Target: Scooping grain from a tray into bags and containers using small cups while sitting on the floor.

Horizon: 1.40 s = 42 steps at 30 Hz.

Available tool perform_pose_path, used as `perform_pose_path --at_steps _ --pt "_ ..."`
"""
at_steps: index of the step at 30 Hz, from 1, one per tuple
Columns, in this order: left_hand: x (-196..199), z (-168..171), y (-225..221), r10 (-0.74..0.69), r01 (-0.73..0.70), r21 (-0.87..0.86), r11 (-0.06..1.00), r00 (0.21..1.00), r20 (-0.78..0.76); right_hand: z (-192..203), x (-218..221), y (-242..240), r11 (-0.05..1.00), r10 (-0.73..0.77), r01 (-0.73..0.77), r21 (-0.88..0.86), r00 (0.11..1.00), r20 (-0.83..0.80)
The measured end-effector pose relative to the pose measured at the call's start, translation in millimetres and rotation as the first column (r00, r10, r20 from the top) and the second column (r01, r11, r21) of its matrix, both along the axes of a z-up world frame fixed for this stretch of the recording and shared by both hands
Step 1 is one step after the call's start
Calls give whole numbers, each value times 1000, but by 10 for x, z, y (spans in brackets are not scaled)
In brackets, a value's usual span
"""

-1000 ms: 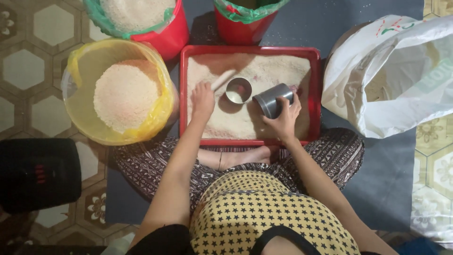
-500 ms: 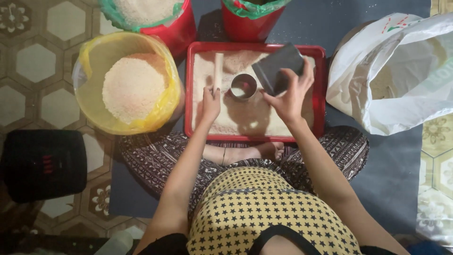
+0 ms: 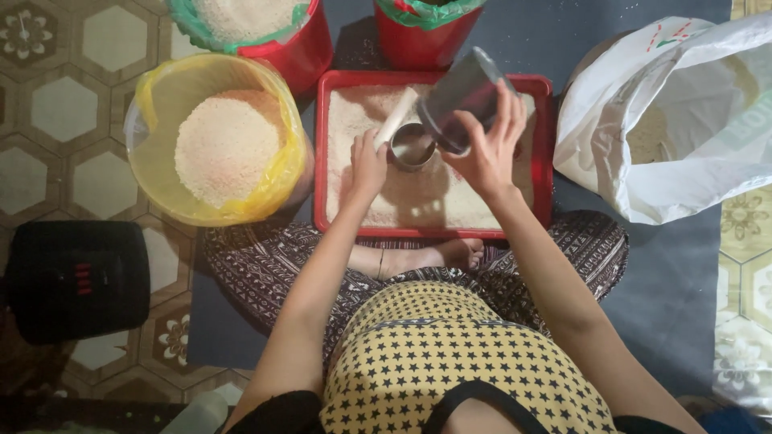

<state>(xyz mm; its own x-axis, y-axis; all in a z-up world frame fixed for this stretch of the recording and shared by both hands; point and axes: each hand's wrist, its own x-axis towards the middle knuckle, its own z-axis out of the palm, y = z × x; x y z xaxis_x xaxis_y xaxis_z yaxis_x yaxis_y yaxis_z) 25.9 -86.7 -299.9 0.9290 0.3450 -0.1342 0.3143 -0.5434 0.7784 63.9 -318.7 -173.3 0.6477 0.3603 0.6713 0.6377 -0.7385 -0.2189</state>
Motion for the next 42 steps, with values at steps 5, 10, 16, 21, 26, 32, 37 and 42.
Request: perform_pose_path --at_steps 5,10,16,21,26,32,37,42 --pt "107 -152 -53 -206 201 342 918 978 -21 -375 -88 -416 984 -179 175 -36 964 -196" --pt "-94 58 -214 -340 312 344 886 940 23 -591 -336 -715 962 -271 264 -69 895 -354" --pt "-174 558 -301 -335 324 356 876 942 -32 -829 -519 -724 935 -352 343 -88 877 -327" --pt "-74 472 -244 -280 340 264 903 930 -238 -1098 -508 -861 900 -417 431 -60 818 -397" --pt "-132 568 -238 -377 391 146 909 919 -114 -1129 -480 -908 872 -401 489 36 753 -522" --pt "-263 319 -284 -289 272 200 941 955 61 -1030 -505 -856 876 -373 479 52 743 -556" --pt "-442 707 -217 -109 87 127 988 978 178 -1055 -535 -907 887 -339 455 79 757 -558" --pt "-637 1186 150 87 -92 -20 996 817 569 -1081 -512 -925 895 -292 431 115 761 -580"
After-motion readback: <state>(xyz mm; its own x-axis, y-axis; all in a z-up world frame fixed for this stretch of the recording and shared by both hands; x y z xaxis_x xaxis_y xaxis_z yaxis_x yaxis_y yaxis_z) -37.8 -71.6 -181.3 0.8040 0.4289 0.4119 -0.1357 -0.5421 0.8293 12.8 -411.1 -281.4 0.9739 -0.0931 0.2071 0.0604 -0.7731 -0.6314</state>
